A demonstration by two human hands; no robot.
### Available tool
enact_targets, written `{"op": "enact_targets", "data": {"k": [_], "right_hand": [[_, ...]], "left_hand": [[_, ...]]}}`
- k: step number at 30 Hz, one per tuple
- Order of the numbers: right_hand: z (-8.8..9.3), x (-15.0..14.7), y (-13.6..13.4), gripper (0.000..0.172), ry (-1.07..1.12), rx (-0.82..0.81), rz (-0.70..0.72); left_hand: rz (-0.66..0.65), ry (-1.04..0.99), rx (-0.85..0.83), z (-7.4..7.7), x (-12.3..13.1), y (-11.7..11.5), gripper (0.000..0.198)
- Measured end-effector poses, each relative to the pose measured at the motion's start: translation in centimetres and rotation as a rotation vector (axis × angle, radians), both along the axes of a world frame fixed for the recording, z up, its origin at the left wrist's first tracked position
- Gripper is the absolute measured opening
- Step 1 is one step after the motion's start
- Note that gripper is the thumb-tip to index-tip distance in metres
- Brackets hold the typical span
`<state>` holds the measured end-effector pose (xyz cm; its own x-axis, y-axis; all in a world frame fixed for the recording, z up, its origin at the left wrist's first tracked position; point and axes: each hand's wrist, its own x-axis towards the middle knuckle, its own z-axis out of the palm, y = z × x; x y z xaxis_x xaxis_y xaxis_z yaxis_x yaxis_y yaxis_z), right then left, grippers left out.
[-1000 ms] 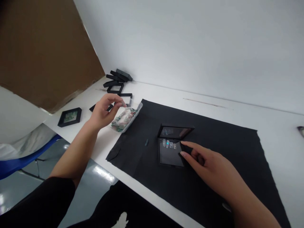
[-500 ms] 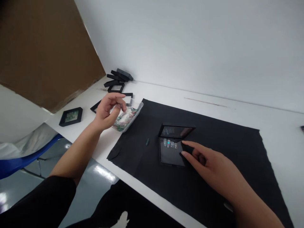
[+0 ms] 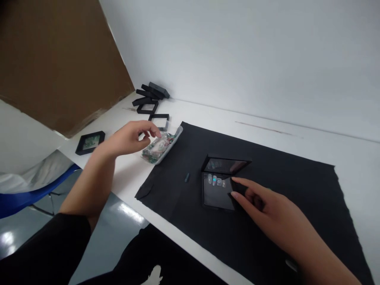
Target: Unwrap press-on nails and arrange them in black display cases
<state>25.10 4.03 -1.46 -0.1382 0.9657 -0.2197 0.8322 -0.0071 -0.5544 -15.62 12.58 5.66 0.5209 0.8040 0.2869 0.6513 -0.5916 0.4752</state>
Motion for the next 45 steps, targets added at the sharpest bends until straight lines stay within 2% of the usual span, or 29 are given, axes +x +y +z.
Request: {"op": "enact_targets", "data": {"k": [2,4,6,9,14,23,28,34,39,45], "right_hand": [[-0.1,0.1,0.0,0.064,-0.009,-0.004,-0.003],[-0.3,0.3,0.1,0.065,-0.018,-0.019,-0.008],[-0.5,0.4,0.2,0.066,-0.020,-0.030,-0.011],[-0.4,0.3,0.2,0.068,-0.007,-0.033,-0.023],[-0.2,0.1,0.1,0.066,0.006,-0.032,-0.040],[-0.3,0.1,0.1,0.063,-0.009,-0.013,-0.020],[-0.2,0.0,0.2,0.061,0.016,-0.004,-0.027],[0.0,0.0,0.1,0.060,0.000,-0.030,-0.018],[-0.2,0.4,0.1,0.061,0.027,-0.028,0.010],[-0.6,0.7,0.2,0.061,-0.002,-0.028,0.010]], "left_hand": [[0.018,0.214,-0.076,1.1,-0.8,0.0,0.039],[0.090,0.463,-0.074,1.7,-1.2,0.4,0.032],[0.143,0.651,-0.048,1.6,-1.2,1.1,0.021],[0.091,0.773,-0.044,0.9,-0.5,1.9,0.019],[-0.055,0.717,-0.014,-0.3,0.3,2.2,0.031],[-0.133,0.668,-0.007,-0.7,0.2,1.9,0.021],[-0.095,0.563,-0.025,-0.5,0.0,1.4,0.024],[0.032,0.472,-0.019,0.6,0.0,1.0,0.017],[0.138,0.538,-0.084,1.4,-0.1,0.8,0.015],[0.114,0.591,-0.116,0.9,0.2,0.6,0.026]]}}
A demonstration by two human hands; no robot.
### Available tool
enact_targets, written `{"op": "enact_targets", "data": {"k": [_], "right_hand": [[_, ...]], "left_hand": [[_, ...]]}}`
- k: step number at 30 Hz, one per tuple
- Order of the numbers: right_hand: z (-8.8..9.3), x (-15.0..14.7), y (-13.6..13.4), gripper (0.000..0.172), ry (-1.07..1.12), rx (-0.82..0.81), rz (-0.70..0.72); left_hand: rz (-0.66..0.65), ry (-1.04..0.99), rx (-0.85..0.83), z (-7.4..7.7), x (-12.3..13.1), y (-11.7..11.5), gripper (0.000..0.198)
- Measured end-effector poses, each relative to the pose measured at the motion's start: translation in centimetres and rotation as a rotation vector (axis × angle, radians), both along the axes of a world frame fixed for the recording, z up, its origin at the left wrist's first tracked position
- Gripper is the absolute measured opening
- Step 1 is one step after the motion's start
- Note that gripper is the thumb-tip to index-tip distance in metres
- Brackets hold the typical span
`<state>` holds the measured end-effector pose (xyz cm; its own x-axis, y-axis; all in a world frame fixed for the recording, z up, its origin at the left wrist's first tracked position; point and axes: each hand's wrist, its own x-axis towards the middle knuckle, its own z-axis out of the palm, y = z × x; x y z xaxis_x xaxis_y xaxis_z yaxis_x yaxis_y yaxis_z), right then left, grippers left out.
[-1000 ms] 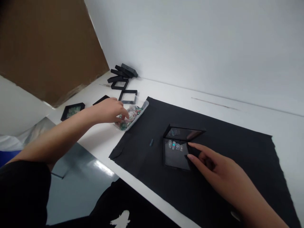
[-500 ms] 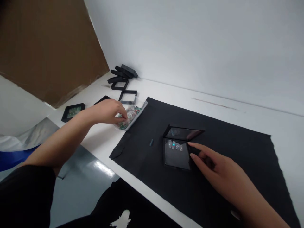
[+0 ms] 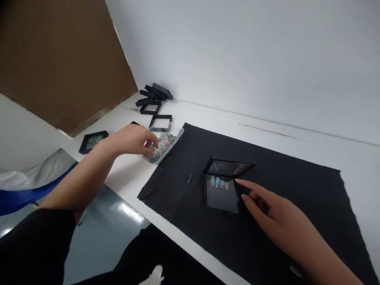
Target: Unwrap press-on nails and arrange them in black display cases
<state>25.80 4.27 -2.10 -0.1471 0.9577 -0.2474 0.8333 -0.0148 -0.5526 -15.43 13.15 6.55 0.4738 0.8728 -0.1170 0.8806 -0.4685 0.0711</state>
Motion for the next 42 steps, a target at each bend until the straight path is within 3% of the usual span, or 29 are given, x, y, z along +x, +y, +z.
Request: {"op": "enact_targets", "data": {"k": [6,16,20,25,29,35,42], "right_hand": [[-0.2,0.2,-0.1,0.062,0.011,-0.012,-0.018],[-0.7,0.8,0.0,0.065,-0.026,-0.014,-0.034],[-0.7,0.6,0.0,0.064,-0.026,0.002,-0.022],[-0.8,0.5,0.0,0.069,-0.047,0.007,-0.031],[-0.6,0.3,0.0,0.068,-0.037,-0.011,-0.038],[-0.6,0.2,0.1,0.069,-0.015,-0.004,-0.031],[-0.3,0.0,0.1,0.070,-0.010,0.002,-0.032]], "left_hand": [[-0.016,0.022,-0.104,-0.2,0.5,-0.1,0.034],[0.041,-0.002,-0.019,-1.6,0.0,0.4,0.015],[0.071,-0.081,-0.006,-0.7,-0.1,-0.2,0.019],[0.194,-0.023,-0.023,1.1,-0.2,-0.7,0.019],[0.254,0.030,-0.016,1.3,-0.4,-0.8,0.021],[0.081,0.075,-0.121,0.6,-0.5,-0.2,0.036],[-0.037,0.071,-0.052,-1.4,-0.2,0.5,0.024]]}}
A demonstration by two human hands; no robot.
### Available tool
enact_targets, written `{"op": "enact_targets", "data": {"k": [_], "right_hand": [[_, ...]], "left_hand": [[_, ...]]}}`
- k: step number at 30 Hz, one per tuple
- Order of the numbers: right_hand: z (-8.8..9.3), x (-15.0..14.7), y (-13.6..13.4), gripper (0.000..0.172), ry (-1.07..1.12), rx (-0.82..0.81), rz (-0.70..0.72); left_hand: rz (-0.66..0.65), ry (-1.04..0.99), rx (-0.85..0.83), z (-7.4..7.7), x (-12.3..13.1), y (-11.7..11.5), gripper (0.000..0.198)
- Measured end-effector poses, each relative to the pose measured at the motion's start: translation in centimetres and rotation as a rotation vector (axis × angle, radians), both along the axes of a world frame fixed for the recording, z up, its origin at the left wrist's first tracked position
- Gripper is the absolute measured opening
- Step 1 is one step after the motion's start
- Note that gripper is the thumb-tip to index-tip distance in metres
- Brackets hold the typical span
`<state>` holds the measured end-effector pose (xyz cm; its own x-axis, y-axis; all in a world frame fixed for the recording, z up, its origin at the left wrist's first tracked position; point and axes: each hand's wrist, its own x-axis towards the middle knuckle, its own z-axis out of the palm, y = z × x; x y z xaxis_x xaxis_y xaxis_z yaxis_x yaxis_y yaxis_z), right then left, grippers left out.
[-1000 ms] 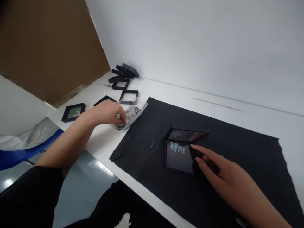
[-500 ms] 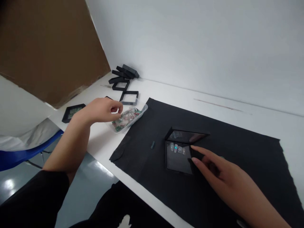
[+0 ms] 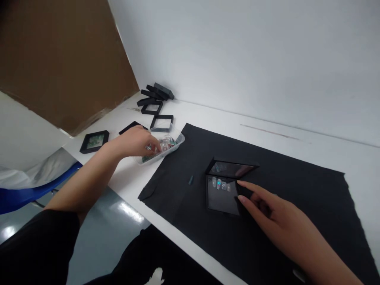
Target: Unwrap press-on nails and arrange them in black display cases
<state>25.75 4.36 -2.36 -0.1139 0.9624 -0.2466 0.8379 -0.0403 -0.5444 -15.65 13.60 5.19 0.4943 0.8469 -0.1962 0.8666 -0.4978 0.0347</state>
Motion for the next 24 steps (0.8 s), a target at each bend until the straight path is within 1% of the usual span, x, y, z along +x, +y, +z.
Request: {"op": "enact_targets", "data": {"k": [4,10,12,14,16,20,22,24], "right_hand": [[-0.1,0.0,0.0,0.069,0.013,-0.005,-0.007],[-0.1,-0.1,0.0,0.068,0.011,-0.012,-0.005],[0.0,-0.1,0.0,0.069,0.012,-0.008,-0.011],[0.0,-0.1,0.0,0.069,0.007,-0.007,-0.018],[-0.1,0.0,0.0,0.069,0.003,-0.008,-0.018],[-0.4,0.2,0.1,0.068,0.021,-0.011,-0.004],[-0.5,0.3,0.1,0.067,0.023,-0.006,-0.007],[-0.5,0.4,0.1,0.067,0.024,-0.001,-0.008]], "left_hand": [[0.001,-0.042,0.043,-0.6,0.0,-0.2,0.021],[0.050,-0.050,0.097,-0.8,0.3,-0.3,0.020],[0.066,-0.085,0.115,-0.8,0.2,-0.3,0.019],[0.080,-0.192,0.126,-0.9,-0.2,-0.5,0.018],[0.078,-0.351,0.164,-0.9,-0.6,-0.9,0.019],[0.025,-0.672,0.251,-1.1,-1.1,-1.7,0.018],[0.026,-0.737,0.273,-1.3,-1.1,-2.0,0.018],[0.073,-0.697,0.301,-1.5,-1.1,-2.0,0.019]]}}
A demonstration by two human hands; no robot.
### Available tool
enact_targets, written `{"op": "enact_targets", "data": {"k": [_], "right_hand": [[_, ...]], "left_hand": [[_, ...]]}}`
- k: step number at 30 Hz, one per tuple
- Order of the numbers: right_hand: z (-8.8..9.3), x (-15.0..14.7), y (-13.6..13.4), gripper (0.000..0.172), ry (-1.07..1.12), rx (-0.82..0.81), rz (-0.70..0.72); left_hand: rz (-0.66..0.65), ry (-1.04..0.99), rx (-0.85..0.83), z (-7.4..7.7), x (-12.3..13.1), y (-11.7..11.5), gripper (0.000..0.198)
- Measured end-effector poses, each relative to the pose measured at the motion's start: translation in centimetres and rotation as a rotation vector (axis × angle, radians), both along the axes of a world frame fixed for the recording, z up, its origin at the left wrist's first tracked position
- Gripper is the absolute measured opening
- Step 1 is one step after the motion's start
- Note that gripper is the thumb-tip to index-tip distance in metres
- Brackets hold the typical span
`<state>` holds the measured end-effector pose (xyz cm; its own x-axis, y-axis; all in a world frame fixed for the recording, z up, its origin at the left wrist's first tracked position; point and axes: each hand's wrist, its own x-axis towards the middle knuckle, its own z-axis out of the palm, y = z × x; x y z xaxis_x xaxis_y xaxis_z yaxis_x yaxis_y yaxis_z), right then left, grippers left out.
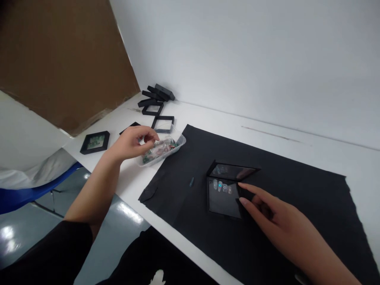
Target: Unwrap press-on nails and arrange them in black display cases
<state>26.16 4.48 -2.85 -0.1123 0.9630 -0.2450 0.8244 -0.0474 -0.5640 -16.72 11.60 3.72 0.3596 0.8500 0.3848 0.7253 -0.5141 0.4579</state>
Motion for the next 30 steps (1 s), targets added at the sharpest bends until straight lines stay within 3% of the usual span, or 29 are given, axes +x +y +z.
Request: {"op": "enact_targets", "data": {"k": [5,8,14,19,25,30], "right_hand": [[0.0,0.0,0.0,0.067,0.000,-0.010,0.015],[0.0,-0.1,0.0,0.067,-0.008,-0.006,0.011],[0.1,-0.1,0.1,0.070,-0.012,-0.003,-0.007],[0.1,-0.2,0.0,0.070,0.006,-0.016,-0.014],[-0.2,0.0,0.1,0.068,0.016,0.014,0.005],[0.3,-0.1,0.0,0.067,-0.004,0.022,-0.009]], "left_hand": [[0.227,0.303,0.002,-0.3,-0.1,0.4,0.028],[0.172,0.432,0.009,-0.4,0.2,0.9,0.037],[0.017,0.660,-0.115,-0.3,2.3,1.1,0.030],[0.029,0.691,-0.117,-0.6,2.9,0.7,0.032],[0.152,0.677,-0.086,-1.0,2.7,0.9,0.038],[0.138,0.685,-0.130,-0.9,2.5,1.0,0.045]]}}
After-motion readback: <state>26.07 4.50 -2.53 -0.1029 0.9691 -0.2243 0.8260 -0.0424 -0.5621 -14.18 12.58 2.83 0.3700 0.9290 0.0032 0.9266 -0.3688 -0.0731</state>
